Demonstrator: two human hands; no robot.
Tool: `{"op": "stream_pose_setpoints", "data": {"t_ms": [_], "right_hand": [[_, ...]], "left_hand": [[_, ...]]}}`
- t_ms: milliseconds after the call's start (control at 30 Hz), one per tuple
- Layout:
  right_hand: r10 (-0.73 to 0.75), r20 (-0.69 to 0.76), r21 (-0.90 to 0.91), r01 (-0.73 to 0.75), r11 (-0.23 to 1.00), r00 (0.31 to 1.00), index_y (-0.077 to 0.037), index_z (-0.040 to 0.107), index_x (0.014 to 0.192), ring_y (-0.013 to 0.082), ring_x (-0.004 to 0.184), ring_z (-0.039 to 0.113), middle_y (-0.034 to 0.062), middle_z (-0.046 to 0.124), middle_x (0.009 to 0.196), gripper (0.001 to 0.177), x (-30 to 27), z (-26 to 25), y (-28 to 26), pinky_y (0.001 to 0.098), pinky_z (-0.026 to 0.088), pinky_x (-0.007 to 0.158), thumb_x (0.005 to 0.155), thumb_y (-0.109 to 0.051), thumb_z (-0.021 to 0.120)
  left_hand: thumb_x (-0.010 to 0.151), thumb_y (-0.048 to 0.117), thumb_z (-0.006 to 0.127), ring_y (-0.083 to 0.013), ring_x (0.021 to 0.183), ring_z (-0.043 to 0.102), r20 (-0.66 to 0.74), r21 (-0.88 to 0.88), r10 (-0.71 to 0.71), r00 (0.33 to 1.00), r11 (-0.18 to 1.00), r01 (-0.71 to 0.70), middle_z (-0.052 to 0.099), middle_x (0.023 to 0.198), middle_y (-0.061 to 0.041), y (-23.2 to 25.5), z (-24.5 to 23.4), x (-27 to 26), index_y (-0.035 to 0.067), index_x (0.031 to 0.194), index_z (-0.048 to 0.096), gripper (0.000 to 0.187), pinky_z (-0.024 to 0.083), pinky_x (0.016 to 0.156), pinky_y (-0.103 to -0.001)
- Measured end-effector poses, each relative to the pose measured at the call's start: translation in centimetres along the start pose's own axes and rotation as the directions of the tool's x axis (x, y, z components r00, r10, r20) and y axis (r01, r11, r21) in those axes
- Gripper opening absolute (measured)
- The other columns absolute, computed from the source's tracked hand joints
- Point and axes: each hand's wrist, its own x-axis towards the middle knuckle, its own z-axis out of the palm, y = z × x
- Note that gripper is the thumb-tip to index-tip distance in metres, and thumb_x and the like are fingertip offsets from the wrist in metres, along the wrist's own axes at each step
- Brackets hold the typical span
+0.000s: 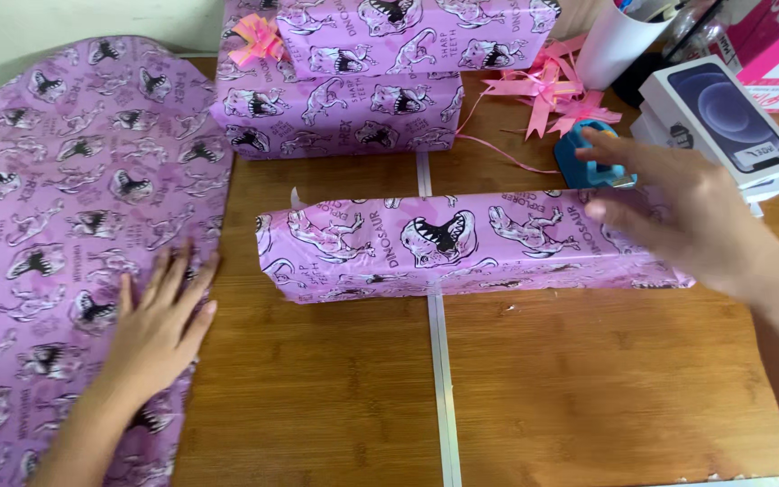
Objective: The person wraps a rectangular box with purple dinosaur-themed wrapping paper on a wooden table. They fold the paper around the box, smooth the edges, and secure the seams with clear tape from a blue dispenser. Other wrapped gifts and iPhone boxes are visible nearby.
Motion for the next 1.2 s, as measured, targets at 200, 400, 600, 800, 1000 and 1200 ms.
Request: {"op": "stream_pose_setpoints", "data": {"t_ms": [200,400,600,800,1000,1200], "right_hand": [[-0.233,0.141,-0.425,0.271,0.864,0.962,-0.004,0.063,0.138,0.0298,0.116,0.065,0.0111,0.069,0.13,0.101,-0.6,1.8,-2.8,0.0469,0.048,0.105,0.062,-0.069,0.077],[-0.203,0.11,-0.404,0.23,0.885,0.973,-0.008,0.062,0.139,0.0319,0.121,0.064,0.01,0.066,0.133,0.087,-0.3,2.1,-3.2,0.0486,0.046,0.108,0.065,-0.051,0.079],[-0.275,0.13,-0.579,0.298,0.759,0.953,-0.01,0.058,0.145,0.0208,0.129,0.059,0.0086,0.061,0.143,0.092,0.1,2.6,-5.0,0.0503,0.041,0.112,0.066,-0.052,0.078],[-0.446,0.207,-0.355,0.491,0.795,0.871,-0.01,0.052,0.145,0.0219,0.14,0.049,0.0069,0.055,0.149,0.085,2.7,4.0,-8.3,0.0562,0.035,0.115,0.073,-0.046,0.078],[-0.555,0.221,-0.125,0.588,0.799,0.802,-0.008,0.055,0.144,0.0232,0.138,0.051,0.0077,0.057,0.147,0.073,5.6,6.3,-11.1,0.0536,0.037,0.111,0.081,-0.036,0.077],[-0.585,0.206,-0.021,0.602,0.799,0.784,-0.013,0.068,0.129,0.0209,0.134,0.056,0.0035,0.062,0.142,0.046,7.2,7.5,-11.9,0.0531,0.04,0.113,0.085,-0.026,0.075]], "left_hand": [[0.107,0.041,0.02,-0.0308,0.156,0.007,-0.04,-0.111,-0.142,0.989,0.984,0.137,0.009,0.172,-0.009,5.7,1.5,1.6,0.021,0.162,0.02,0.058,0.003,0.118,-0.072],[0.116,0.04,0.021,-0.0351,0.142,0.042,-0.33,-0.602,-0.209,0.921,0.798,-0.035,0.046,0.148,-0.023,10.8,-2.1,3.0,0.0,0.142,0.048,0.055,0.033,0.118,-0.053],[0.11,0.043,0.041,-0.0168,0.093,0.052,-0.246,-0.915,-0.274,0.93,0.381,-0.13,0.058,0.1,-0.007,13.3,-3.2,5.2,-0.002,0.116,0.055,0.047,0.043,0.085,-0.034],[0.102,0.028,0.064,-0.0071,0.097,0.058,0.061,-0.981,-0.393,0.917,-0.191,-0.016,0.068,0.102,0.001,15.0,-4.5,7.7,0.004,0.108,0.067,0.025,0.046,0.091,-0.026],[0.099,0.014,0.065,-0.0063,0.097,0.061,0.046,-0.957,-0.368,0.929,-0.282,-0.064,0.069,0.103,0.0,16.1,-6.8,8.6,0.005,0.113,0.066,0.017,0.048,0.087,-0.025],[0.098,0.011,0.065,-0.0091,0.09,0.065,0.124,-0.923,-0.332,0.935,-0.384,-0.014,0.07,0.101,-0.004,15.7,-6.8,8.9,0.003,0.116,0.063,0.019,0.053,0.078,-0.026]]}}
